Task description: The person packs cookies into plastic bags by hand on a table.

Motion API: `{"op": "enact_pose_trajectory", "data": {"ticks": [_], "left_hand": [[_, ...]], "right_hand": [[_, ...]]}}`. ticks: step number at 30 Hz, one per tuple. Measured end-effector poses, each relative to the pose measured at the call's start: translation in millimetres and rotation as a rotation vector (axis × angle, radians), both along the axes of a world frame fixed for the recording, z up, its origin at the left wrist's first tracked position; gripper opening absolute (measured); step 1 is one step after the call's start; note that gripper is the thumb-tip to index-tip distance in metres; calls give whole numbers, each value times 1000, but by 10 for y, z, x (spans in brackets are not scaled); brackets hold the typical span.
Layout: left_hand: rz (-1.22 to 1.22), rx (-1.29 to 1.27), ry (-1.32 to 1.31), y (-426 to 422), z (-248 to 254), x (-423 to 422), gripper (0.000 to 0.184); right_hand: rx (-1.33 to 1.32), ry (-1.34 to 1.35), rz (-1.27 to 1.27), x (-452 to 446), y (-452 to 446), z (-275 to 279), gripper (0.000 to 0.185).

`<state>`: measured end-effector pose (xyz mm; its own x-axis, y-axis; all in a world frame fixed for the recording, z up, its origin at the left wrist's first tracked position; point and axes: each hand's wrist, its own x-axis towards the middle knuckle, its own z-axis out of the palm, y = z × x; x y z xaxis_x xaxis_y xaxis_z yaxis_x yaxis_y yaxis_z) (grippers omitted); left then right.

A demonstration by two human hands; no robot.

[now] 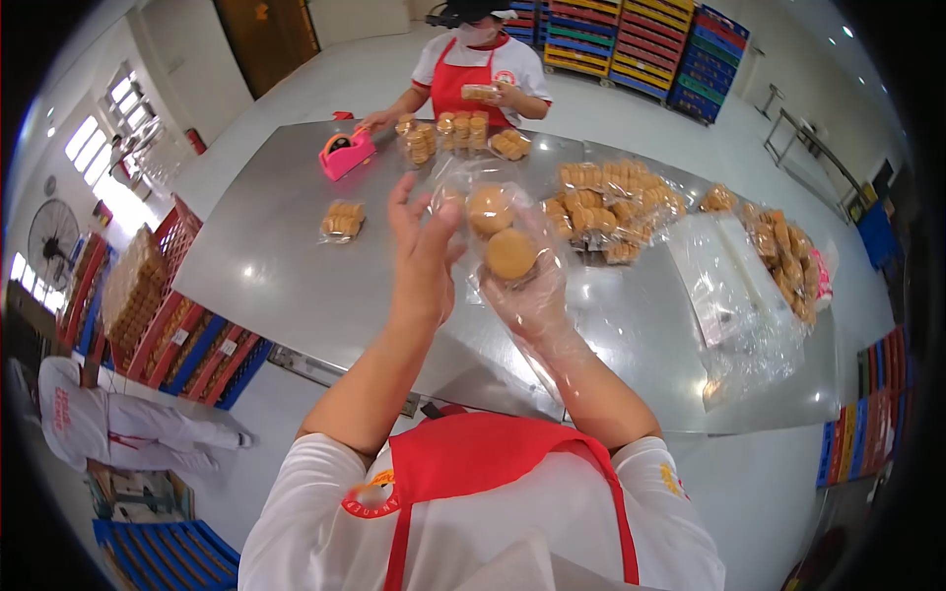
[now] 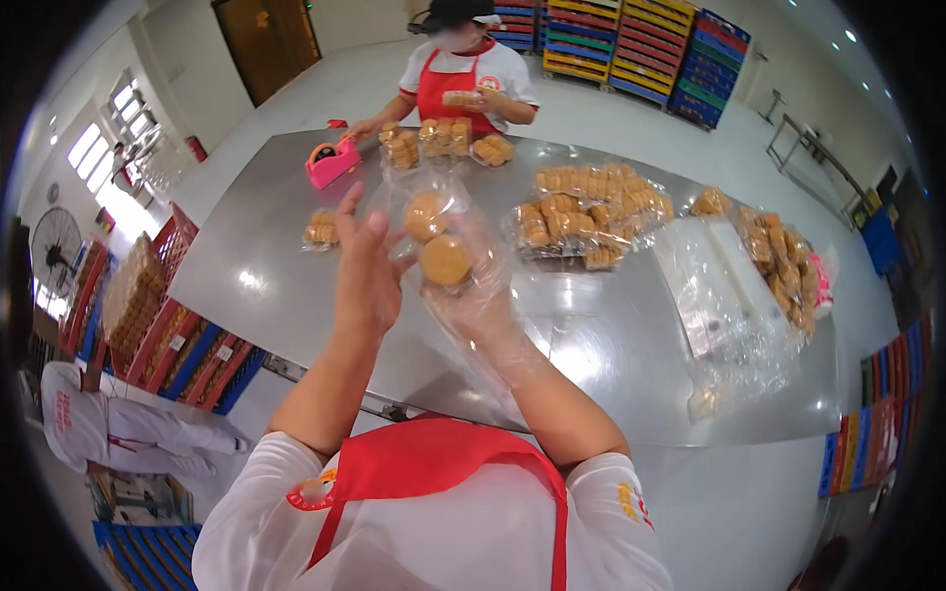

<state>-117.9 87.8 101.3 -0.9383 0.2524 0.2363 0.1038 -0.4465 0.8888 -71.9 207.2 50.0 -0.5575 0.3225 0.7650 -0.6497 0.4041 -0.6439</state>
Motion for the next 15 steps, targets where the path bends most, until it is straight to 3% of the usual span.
{"op": "enact_pose_trajectory", "data": {"ticks": [1,3,7,12,15], "left_hand": [[-87,78,-123,-25,103,19,72],[-163,195,-118,-89,74,-115,68],[-281,410,-124,-150,-79,-211,59],[-264,487,-294,0,-581,-87,53],[-303,472,-522,-57,-850,90,48]], "right_hand": [[38,-13,44,7,-43,20,75],[111,-40,126,77,-101,114,72],[530,2,4,220,-144,335,70],[566,88,-72,-73,-207,231,67],[682,-50,-163,-303,-189,-139,63]]}}
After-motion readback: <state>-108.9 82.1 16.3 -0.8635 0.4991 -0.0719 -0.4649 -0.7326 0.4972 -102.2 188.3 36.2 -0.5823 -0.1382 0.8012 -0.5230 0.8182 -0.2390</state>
